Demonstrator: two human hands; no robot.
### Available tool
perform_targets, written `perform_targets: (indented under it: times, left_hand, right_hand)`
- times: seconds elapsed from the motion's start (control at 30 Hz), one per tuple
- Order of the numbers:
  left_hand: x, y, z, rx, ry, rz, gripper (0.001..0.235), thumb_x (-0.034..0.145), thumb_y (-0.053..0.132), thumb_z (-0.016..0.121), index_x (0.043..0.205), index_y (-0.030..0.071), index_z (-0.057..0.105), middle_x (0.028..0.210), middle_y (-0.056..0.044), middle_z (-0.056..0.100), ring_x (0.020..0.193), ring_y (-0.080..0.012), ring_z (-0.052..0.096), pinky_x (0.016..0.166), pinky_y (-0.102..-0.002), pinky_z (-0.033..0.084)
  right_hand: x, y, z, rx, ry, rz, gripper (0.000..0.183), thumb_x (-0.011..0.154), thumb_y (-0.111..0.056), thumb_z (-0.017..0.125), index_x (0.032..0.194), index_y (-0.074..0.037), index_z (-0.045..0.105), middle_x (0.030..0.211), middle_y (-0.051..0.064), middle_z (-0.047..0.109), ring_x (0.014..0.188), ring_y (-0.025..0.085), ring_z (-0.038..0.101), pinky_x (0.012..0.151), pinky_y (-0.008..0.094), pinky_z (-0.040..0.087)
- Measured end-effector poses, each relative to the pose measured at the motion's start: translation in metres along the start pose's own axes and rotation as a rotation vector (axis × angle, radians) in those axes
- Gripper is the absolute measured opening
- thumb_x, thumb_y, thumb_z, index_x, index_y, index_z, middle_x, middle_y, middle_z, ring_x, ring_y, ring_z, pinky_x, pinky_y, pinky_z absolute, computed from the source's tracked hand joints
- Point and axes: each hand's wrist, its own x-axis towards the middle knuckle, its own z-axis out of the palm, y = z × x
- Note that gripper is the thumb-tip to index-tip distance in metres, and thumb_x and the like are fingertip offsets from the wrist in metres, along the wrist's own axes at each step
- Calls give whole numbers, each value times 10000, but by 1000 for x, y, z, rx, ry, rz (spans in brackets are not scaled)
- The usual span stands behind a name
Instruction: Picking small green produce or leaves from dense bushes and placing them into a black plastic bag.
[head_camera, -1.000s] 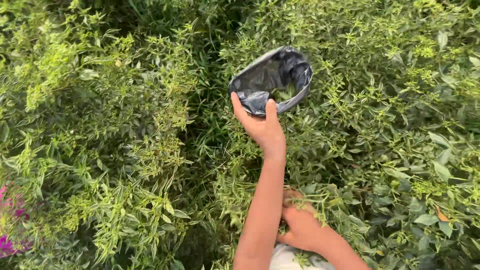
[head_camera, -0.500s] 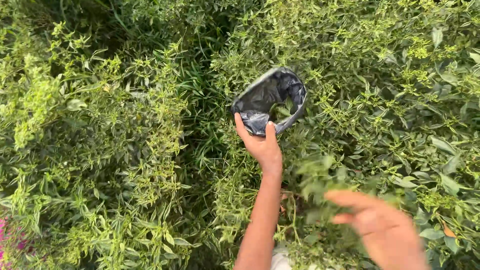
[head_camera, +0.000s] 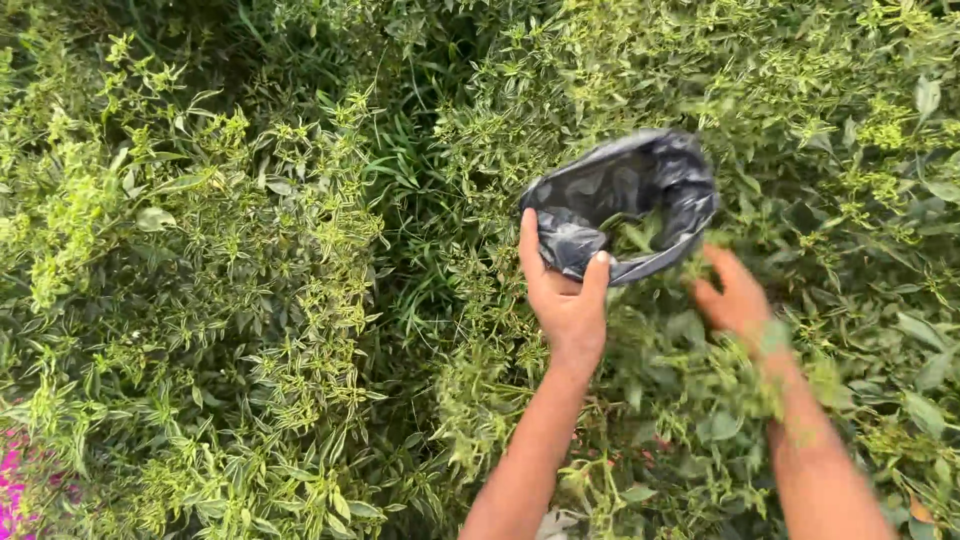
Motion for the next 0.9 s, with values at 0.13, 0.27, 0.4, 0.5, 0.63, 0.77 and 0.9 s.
perform_targets:
  times: [0.13,0.27,0.4,0.5,0.63,0.77,0.9]
  left_hand:
    - [8,11,48,-70,-75,52,906,923,-83,679,1684,26,200,1380,-143,534,1124,-172,591,984,-299,520]
    - [7,-37,92,-168,-197,15,894,926,-96,653,1687,15,196,1502,-128,449,1213,-168,556,1040,-297,492]
    - [6,-109,94,74,-209,38,877,896,-51,667,1656,-4,232,1592,-158,343,1402,-233,446,1184,-353,382]
    - [11,-134,90,323,-172,85,865,881,-10,701,1629,-17,266,1609,-185,338,1468,-273,402,1238,-378,321]
    - [13,-135,97,310,-146,21,875,876,14,702,1623,-14,246,1601,-178,330,1443,-272,414,1217,-376,339]
    - [12,-129,97,218,-148,-9,885,875,15,686,1633,-3,228,1595,-175,328,1421,-279,435,1211,-375,357]
    - [12,-131,87,319,-183,26,912,846,-25,687,1634,-10,226,1623,-176,297,1493,-276,379,1240,-376,322]
  right_hand:
    - [-9,83,71,503,-109,424,504,1037,-321,642,1477,-78,611,1177,129,666,953,303,569,830,465,460]
    - [-11,97,59,681,-132,215,523,991,-192,608,1483,-22,556,1242,115,619,987,245,550,817,403,429]
    - [-6,72,9,269,105,-30,388,992,-34,516,1370,8,594,1211,125,687,1037,201,673,894,337,515]
    - [15,55,-32,247,369,16,266,1061,-9,501,1267,25,666,1160,124,737,1029,187,709,962,327,550]
    - [67,61,-76,561,471,53,299,1054,13,515,1317,33,656,1257,131,711,1099,179,682,928,294,535]
    - [95,150,-94,740,440,201,450,1002,15,510,1448,-16,564,1391,101,638,1156,169,636,882,269,513]
    - [95,236,-97,624,525,244,488,1036,-10,551,1520,-33,488,1493,112,572,1244,159,603,940,276,512]
